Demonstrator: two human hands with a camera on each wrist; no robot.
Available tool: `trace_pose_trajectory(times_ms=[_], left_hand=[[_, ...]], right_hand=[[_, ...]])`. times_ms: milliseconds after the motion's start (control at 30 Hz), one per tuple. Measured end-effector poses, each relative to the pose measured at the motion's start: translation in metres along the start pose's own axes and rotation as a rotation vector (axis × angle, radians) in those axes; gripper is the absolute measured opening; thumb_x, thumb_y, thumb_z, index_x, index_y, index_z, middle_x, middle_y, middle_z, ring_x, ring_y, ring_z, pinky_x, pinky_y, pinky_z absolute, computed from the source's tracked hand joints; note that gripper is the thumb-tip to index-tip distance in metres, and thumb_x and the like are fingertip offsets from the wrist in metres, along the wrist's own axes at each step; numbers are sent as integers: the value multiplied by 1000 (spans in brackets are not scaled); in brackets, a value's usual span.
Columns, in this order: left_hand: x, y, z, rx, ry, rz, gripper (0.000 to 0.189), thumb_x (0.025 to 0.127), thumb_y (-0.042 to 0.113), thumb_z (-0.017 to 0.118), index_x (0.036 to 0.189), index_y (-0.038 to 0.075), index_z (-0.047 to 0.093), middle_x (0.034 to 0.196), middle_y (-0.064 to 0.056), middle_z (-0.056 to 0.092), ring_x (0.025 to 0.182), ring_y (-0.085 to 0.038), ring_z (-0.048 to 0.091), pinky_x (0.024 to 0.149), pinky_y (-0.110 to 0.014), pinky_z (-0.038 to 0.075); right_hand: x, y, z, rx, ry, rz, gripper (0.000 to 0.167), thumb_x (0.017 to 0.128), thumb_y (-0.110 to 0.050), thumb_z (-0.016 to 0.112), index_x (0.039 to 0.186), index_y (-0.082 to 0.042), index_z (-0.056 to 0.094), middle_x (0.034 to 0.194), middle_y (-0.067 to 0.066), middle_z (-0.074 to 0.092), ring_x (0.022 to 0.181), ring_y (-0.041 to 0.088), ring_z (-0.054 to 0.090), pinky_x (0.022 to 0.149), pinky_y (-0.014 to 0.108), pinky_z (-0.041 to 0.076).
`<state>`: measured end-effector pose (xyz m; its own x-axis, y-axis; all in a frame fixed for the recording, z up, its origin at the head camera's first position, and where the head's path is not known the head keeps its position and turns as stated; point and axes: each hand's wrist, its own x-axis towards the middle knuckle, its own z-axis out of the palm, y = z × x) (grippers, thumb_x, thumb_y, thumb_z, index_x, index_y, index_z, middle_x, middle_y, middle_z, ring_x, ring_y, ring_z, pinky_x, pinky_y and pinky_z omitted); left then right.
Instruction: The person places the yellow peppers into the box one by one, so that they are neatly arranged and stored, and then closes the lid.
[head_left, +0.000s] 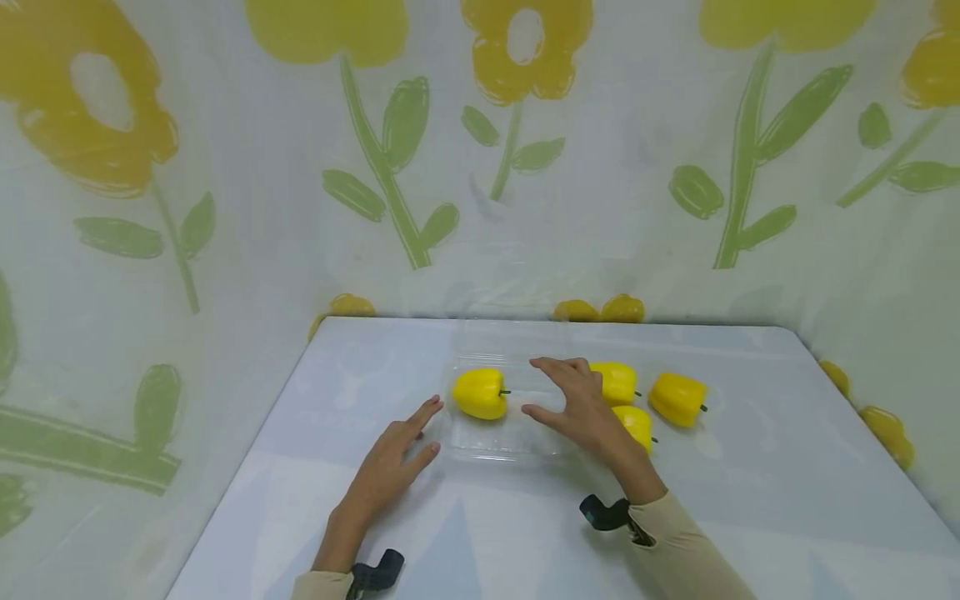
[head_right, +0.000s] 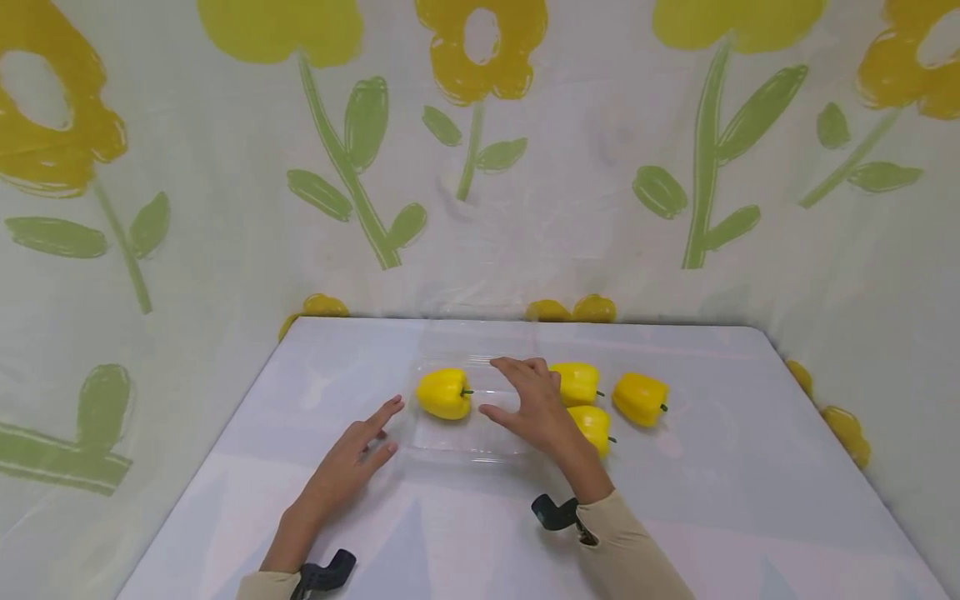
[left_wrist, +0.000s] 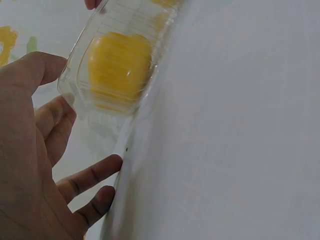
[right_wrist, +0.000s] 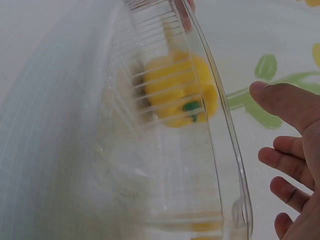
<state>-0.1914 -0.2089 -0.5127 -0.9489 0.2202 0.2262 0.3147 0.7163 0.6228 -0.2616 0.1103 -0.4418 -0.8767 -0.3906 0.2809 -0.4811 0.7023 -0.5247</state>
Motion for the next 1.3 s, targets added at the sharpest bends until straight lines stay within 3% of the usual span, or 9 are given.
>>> trace_pose_trajectory(times_ms=[100, 333, 667, 867, 1033, 1300], left_hand=[[-1, -1, -1, 9, 2, -8, 61, 102, 46, 55, 157, 38, 32, 156, 26, 32, 107, -11, 51, 92, -46, 44], [0, -2, 2, 17, 12, 48, 59, 103, 45, 52, 157, 31, 34, 158, 19, 32, 106, -14, 52, 90, -43, 45], [1, -1, 5, 0, -13, -5, 60, 102, 44, 55, 157, 37, 32, 156, 27, 31, 109, -12, 51, 94, -46, 44], [1, -2, 1, 1, 7, 10, 60, 102, 45, 55, 157, 36, 34, 155, 24, 35, 106, -13, 50, 91, -46, 44], [0, -3, 3, 3, 12, 19, 60, 101, 46, 55, 157, 35, 34, 155, 20, 38, 106, -14, 51, 91, -47, 44], [1, -2, 4, 2, 9, 10, 61, 101, 39, 58, 157, 34, 34, 157, 22, 33, 109, -15, 52, 93, -49, 44]], right_hand=[[-2, 2, -2, -18, 1, -8, 73, 84, -44, 81, 146, -20, 52, 143, 1, 55, 122, 24, 39, 94, 47, 28], [-12, 7, -11, -64, 25, -11, 72, 82, -42, 82, 144, -18, 54, 142, 2, 57, 121, 25, 41, 90, 45, 30], [-22, 18, -22, -111, 39, -10, 72, 82, -42, 82, 143, -17, 55, 140, 3, 58, 118, 26, 42, 86, 43, 29], [-29, 24, -29, -101, 53, -28, 70, 82, -39, 83, 142, -16, 55, 139, 5, 59, 119, 29, 42, 84, 45, 27], [-38, 32, -32, -125, 37, 19, 70, 82, -41, 82, 142, -16, 55, 139, 6, 59, 121, 30, 41, 90, 48, 29], [-48, 44, -34, -120, 45, 30, 71, 81, -39, 84, 140, -11, 57, 138, 7, 60, 121, 33, 40, 91, 50, 29]])
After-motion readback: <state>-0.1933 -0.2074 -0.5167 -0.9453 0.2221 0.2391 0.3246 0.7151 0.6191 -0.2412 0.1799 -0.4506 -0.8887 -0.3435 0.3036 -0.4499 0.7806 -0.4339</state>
